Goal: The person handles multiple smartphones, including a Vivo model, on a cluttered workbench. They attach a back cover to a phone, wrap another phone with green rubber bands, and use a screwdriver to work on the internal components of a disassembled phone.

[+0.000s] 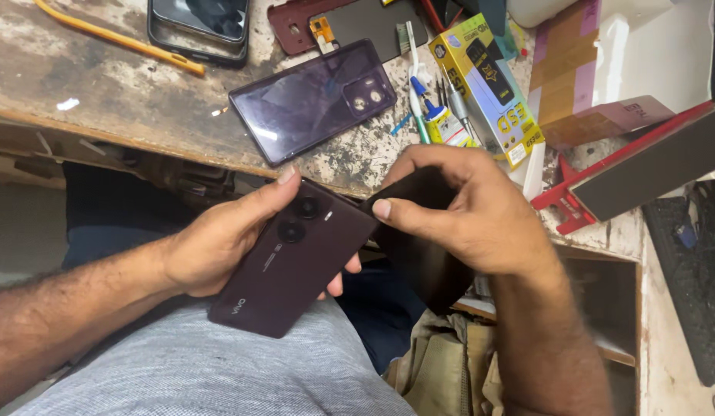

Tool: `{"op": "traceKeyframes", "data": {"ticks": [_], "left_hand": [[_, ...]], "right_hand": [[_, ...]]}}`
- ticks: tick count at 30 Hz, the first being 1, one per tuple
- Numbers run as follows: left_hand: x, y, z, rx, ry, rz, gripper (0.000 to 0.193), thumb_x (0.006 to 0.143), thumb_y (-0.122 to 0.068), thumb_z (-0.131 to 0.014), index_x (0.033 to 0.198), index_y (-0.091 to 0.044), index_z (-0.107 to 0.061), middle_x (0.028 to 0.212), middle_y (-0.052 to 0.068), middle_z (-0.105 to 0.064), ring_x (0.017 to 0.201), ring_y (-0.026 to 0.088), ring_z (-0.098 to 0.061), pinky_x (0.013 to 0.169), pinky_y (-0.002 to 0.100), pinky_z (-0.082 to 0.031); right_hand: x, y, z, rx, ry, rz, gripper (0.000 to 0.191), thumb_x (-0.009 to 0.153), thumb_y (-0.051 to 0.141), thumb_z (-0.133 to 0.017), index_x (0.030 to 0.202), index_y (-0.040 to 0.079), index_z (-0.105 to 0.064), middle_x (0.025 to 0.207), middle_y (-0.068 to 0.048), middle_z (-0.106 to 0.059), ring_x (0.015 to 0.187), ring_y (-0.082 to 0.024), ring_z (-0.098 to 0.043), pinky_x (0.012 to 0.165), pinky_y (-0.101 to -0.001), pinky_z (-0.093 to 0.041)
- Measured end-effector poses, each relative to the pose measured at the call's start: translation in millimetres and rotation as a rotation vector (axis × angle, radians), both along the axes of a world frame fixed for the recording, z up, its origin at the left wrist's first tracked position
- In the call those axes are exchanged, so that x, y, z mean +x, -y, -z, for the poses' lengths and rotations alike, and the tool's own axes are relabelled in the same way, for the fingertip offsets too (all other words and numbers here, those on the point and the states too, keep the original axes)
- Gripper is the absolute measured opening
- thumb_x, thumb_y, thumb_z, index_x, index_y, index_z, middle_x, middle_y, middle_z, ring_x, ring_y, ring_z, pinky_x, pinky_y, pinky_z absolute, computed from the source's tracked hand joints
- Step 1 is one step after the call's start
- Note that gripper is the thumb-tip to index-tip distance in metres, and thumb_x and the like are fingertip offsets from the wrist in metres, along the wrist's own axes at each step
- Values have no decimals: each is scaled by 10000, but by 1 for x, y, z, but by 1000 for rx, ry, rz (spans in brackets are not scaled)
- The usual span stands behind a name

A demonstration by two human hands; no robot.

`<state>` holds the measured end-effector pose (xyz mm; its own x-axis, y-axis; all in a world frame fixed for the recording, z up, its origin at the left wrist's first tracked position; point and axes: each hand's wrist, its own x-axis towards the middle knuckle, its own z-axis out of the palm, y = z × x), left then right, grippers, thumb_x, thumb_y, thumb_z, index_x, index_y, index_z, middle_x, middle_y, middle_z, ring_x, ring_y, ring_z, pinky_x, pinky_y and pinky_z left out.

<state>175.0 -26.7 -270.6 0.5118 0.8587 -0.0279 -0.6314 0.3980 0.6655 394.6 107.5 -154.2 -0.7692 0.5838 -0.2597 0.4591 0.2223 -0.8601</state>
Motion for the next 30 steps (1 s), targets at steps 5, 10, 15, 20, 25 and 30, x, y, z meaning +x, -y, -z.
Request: {"op": "traceKeyframes", "data": {"ticks": [5,10,15,20,25,30], "left_hand": [[2,4,-4,-37,-92,97,826,1029,-598,-160,1291,12,-650,1042,171,-762,936,188,-748,816,323,-632],[6,2,-3,2,-160,141,794,1051,-593,-202,1269,7,-676,999,148,-762,883,160,-719,786,297,-608],[2,1,2,-13,-42,115,780,1057,-577,-199,1262,22,-655,1023,157,-757,897,181,-733,796,319,-624],[3,-1,5,-48,78,98,766,1073,-562,-210,1322,45,-605,1096,193,-727,930,205,-734,808,337,-626],[2,-4,3,-33,94,88,784,1064,-566,-219,1379,56,-578,1130,208,-706,962,217,-741,793,345,-635],[0,-5,1,-106,197,134,733,1077,-550,-291,1348,71,-570,1142,210,-696,971,239,-733,809,363,-639]], "right_hand": [[-15,2,4,-69,-23,-17,143,885,159,-782,936,37,-729,777,16,-708,686,-63,-629,634,-229,-512],[-21,4,-1,-32,-63,-66,142,921,152,-770,964,28,-716,829,15,-710,761,-57,-640,690,-227,-516],[-20,-3,-11,-65,-1,-105,143,916,147,-773,957,25,-712,837,10,-715,771,-60,-644,691,-237,-520],[-23,-11,-8,-77,24,-198,134,913,135,-777,969,26,-721,838,14,-718,770,-57,-649,700,-228,-531],[-32,-10,-9,-176,-9,-127,147,917,129,-783,969,15,-706,834,8,-720,760,-71,-648,680,-243,-534],[-44,-20,-25,-69,74,-274,152,917,153,-778,988,35,-713,836,14,-726,777,-58,-656,702,-242,-558]]}}
